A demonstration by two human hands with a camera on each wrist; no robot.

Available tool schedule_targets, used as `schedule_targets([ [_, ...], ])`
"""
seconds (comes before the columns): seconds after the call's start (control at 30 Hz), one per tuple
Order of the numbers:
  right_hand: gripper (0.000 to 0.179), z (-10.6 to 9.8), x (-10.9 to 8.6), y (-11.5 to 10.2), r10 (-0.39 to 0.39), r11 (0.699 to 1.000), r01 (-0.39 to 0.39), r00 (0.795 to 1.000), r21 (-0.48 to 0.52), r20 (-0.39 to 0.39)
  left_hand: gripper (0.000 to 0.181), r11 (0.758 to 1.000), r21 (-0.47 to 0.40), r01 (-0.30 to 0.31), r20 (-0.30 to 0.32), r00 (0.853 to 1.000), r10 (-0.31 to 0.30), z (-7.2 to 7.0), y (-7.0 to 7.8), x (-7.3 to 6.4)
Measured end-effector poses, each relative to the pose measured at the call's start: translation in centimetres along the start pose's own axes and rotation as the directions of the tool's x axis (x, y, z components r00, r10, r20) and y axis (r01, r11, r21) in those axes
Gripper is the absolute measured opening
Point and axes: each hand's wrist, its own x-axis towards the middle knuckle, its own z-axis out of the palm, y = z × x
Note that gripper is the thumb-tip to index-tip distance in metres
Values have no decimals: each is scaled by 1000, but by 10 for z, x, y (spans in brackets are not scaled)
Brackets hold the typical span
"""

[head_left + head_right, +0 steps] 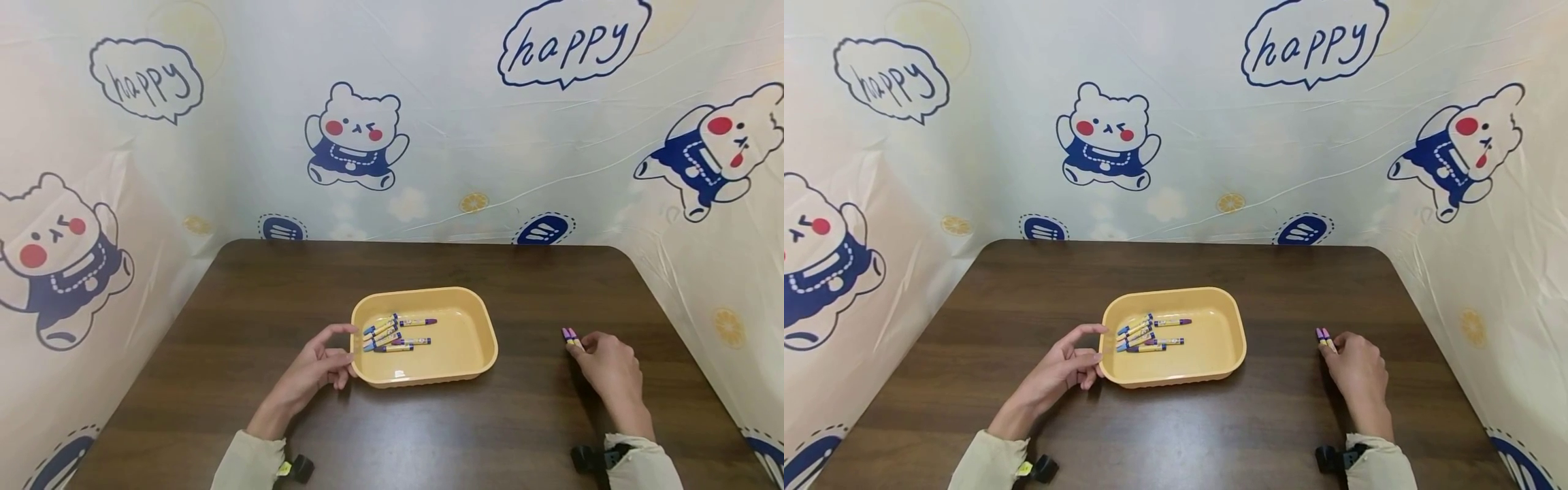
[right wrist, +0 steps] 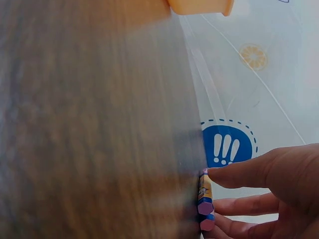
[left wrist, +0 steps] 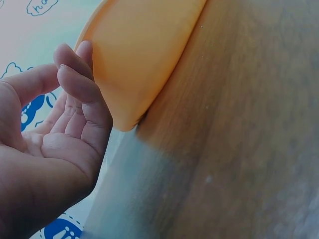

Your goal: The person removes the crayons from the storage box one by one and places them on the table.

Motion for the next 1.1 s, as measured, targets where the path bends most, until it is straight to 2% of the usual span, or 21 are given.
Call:
schedule_targets([
  [0.33, 35, -2, -2, -3, 7, 1000, -7, 1000, -13, -1, 53, 1000, -4, -4, 5, 1000, 4, -1, 0, -1],
  [0.53, 35, -5, -4, -6, -5, 1000, 5, 999, -24, -33, 52, 1000, -10, -5, 5, 1000, 5, 1, 1, -1],
  [0.73, 32, -6, -6, -10, -50, 999, 50, 994, -5, -97, 52, 1000, -15, -10, 5, 1000, 10, 1, 1, -1],
  [0.93, 25, -6, -7, -18, -127, 991, 134, 973, 22, -193, 51, 1000, -19, -12, 2, 1000, 12, 1, 1, -1],
  [1.1, 24, -8, -11, -31, -201, 974, 223, 942, 52, -267, 51, 1000, -16, -15, 7, 1000, 15, 1, 0, -2],
])
